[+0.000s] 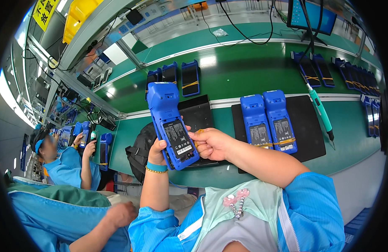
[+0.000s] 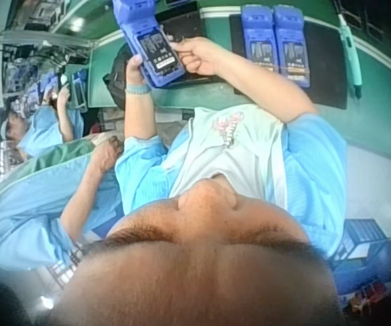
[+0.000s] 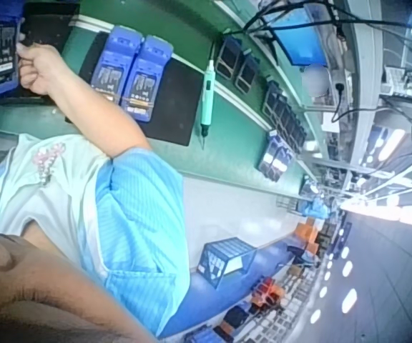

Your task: The person assembles electronic handheld devices by inserting batteries and other components from a component tray into the device, then securing them with screws using an electric screwdriver.

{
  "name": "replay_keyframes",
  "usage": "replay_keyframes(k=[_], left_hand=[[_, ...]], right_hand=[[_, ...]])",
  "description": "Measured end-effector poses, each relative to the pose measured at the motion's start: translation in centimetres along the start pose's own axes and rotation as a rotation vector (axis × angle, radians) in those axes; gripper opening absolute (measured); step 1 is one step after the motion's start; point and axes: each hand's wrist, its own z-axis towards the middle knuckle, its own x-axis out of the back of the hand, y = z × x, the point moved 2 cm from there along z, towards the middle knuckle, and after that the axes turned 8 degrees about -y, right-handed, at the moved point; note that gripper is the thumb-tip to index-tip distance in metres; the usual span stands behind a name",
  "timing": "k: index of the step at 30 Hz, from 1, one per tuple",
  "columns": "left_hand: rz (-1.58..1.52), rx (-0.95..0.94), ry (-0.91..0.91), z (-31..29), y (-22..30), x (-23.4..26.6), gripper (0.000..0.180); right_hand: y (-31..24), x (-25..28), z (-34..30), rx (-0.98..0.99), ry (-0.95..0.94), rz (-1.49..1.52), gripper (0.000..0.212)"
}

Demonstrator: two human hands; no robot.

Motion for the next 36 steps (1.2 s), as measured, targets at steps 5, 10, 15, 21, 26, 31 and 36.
replay_keyframes(k=[5, 10, 15, 21, 26, 31, 36], left_hand=[[0.045, 0.002, -0.029, 0.1, 0.7, -0.3, 0.103], [0.006, 0.024, -0.01, 0.2, 0.3, 0.0, 0.101], [-0.181, 0.031, -0.029, 0.4, -1.0, 1.2, 0.093], [-0.241, 0.013, -0.015, 0.3, -1.6, 1.2, 0.086], [-0.332, 0.073, -0.017, 0.0, -2.1, 1.4, 0.083], [-0.39, 0.075, -0.007, -0.3, -2.3, 0.8, 0.081], [-0.339, 0.025, 0.025, -0.6, -2.6, 0.1, 0.085]], right_hand=[[0.0, -0.3, 0.0, 0.034, -0.089, -0.014, 0.02], [-0.4, 0.0, -0.1, 0.212, 0.127, -0.518, 0.017], [-0.7, -1.9, -2.1, 0.819, 0.468, -1.496, 0.019], [-1.0, -2.6, -2.4, 0.794, 0.423, -1.664, 0.017], [-1.3, -2.7, -2.1, 0.784, 0.413, -1.784, 0.012], [-1.7, -2.8, -1.9, 0.729, 0.36, -1.883, 0.011], [-2.2, -2.7, -1.9, 0.8, 0.294, -1.98, 0.013]])
